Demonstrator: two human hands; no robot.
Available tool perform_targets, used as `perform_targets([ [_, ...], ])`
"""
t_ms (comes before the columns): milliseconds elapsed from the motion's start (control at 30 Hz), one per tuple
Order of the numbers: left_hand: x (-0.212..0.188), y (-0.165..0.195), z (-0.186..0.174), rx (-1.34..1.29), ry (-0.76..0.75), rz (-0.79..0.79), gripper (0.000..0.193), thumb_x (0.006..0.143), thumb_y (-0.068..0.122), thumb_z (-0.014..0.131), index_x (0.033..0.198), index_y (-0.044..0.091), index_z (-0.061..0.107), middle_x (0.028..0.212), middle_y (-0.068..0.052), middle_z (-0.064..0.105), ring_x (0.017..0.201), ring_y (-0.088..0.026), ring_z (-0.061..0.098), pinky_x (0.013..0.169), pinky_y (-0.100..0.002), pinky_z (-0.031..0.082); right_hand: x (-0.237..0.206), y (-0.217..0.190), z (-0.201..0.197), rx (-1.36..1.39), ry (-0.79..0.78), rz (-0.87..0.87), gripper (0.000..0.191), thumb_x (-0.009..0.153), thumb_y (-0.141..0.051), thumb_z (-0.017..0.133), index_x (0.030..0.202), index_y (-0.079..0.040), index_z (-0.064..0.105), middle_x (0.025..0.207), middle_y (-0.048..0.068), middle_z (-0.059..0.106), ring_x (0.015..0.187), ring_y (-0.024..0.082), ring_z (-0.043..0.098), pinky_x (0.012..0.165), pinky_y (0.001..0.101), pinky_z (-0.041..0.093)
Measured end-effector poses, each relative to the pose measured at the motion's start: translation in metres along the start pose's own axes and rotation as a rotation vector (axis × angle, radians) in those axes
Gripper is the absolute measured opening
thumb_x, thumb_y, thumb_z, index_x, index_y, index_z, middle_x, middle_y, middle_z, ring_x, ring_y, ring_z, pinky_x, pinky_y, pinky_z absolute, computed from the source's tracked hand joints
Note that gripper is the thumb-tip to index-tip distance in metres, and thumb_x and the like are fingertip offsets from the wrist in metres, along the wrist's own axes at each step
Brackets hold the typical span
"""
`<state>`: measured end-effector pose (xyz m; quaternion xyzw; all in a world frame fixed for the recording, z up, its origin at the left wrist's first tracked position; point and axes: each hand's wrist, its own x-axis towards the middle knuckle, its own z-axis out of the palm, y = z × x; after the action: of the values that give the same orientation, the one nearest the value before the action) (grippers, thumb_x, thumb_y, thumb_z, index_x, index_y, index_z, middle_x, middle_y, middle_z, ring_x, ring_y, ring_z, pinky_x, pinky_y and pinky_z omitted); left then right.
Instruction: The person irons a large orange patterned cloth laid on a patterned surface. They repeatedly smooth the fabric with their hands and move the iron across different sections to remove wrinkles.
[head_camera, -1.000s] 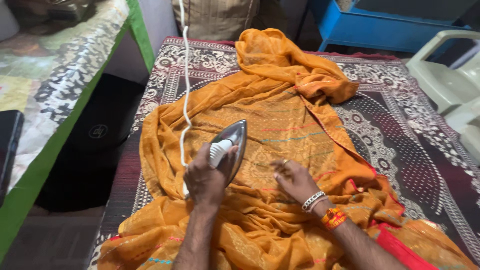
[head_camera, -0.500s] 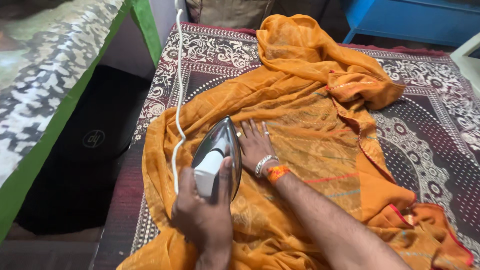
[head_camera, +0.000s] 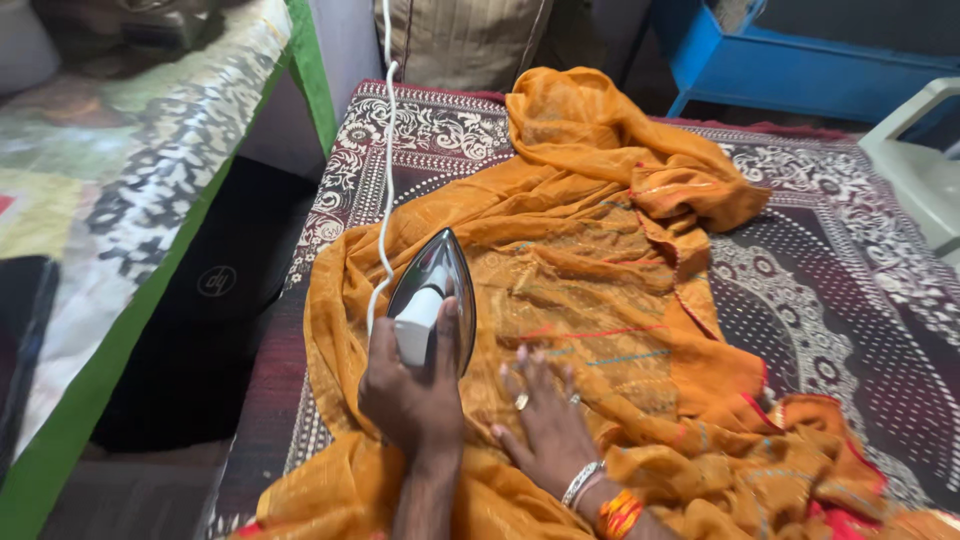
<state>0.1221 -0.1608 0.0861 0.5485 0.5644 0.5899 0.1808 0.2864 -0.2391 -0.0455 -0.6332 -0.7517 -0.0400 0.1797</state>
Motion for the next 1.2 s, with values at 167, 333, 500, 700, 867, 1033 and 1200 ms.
perform_targets([
  [167, -0.008, 0.016, -0.018, 0.057, -0.033, 0.007, 0.051, 0.087, 0.054, 0.077, 0.081, 0.006, 0.060, 0.067, -0.016, 0.066, 0.059, -0.034, 0.067, 0.056, -0.048, 0.049, -0.028, -0.017, 0.049, -0.293, -0.298, -0.064, 0.079, 0.090, -0.009, 0.048, 0.163, -0.009, 0.018, 0.172, 0.010, 0.009, 0.157, 0.028, 0.008, 0.124, 0.0528, 0.008],
  [333, -0.009, 0.018, -0.034, 0.111, -0.067, 0.054, 0.051, 0.087, 0.056, 0.074, 0.081, 0.007, 0.060, 0.069, -0.017, 0.068, 0.063, -0.039, 0.069, 0.056, -0.050, 0.050, -0.008, -0.035, 0.058, 0.394, -0.192, 0.090, 0.069, 0.092, -0.002, 0.042, 0.160, -0.007, 0.034, 0.169, 0.010, 0.035, 0.158, 0.027, 0.029, 0.128, 0.0412, 0.016],
  [500, -0.002, 0.009, -0.030, 0.126, -0.059, 0.053, 0.051, 0.087, 0.057, 0.074, 0.081, 0.008, 0.060, 0.068, -0.018, 0.068, 0.062, -0.041, 0.068, 0.055, -0.051, 0.049, -0.014, -0.054, -0.018, 0.621, 0.019, 0.356, 0.044, 0.092, -0.015, 0.057, 0.136, -0.015, 0.058, 0.136, 0.008, 0.060, 0.122, 0.023, 0.059, 0.105, 0.0365, 0.045],
  [700, 0.001, 0.001, -0.012, -0.019, -0.138, 0.017, 0.049, 0.089, 0.057, 0.069, 0.092, 0.008, 0.064, 0.071, -0.014, 0.072, 0.057, -0.032, 0.072, 0.050, -0.045, 0.054, -0.038, -0.022, -0.076, 0.010, -0.251, 0.541, 0.035, 0.089, -0.037, 0.077, 0.110, -0.011, 0.065, 0.110, 0.012, 0.065, 0.106, 0.029, 0.064, 0.089, 0.0406, 0.051],
  [867, -0.006, 0.003, -0.012, 0.018, -0.167, 0.090, 0.053, 0.088, 0.057, 0.070, 0.102, 0.006, 0.067, 0.070, -0.015, 0.072, 0.059, -0.032, 0.072, 0.049, -0.046, 0.053, -0.074, 0.002, -0.062, 0.445, -0.390, 0.375, 0.028, 0.086, -0.021, 0.071, 0.110, -0.008, 0.067, 0.088, 0.012, 0.075, 0.079, 0.026, 0.074, 0.074, 0.0350, 0.059],
  [1033, -0.010, 0.006, -0.022, 0.075, -0.173, 0.120, 0.052, 0.087, 0.059, 0.070, 0.092, 0.007, 0.066, 0.069, -0.016, 0.072, 0.061, -0.036, 0.071, 0.052, -0.048, 0.052, -0.067, 0.010, -0.069, 0.539, -0.313, 0.399, 0.026, 0.089, -0.025, 0.070, 0.110, -0.010, 0.072, 0.083, 0.010, 0.077, 0.075, 0.028, 0.073, 0.070, 0.0373, 0.059],
  [1200, -0.006, 0.006, -0.023, 0.079, -0.180, 0.080, 0.055, 0.087, 0.060, 0.070, 0.100, 0.007, 0.068, 0.070, -0.016, 0.072, 0.061, -0.035, 0.072, 0.052, -0.048, 0.053, -0.054, 0.007, -0.079, -0.079, -0.211, 0.444, 0.039, 0.083, -0.048, 0.068, 0.102, -0.013, 0.070, 0.094, 0.012, 0.072, 0.089, 0.033, 0.069, 0.076, 0.0484, 0.053],
])
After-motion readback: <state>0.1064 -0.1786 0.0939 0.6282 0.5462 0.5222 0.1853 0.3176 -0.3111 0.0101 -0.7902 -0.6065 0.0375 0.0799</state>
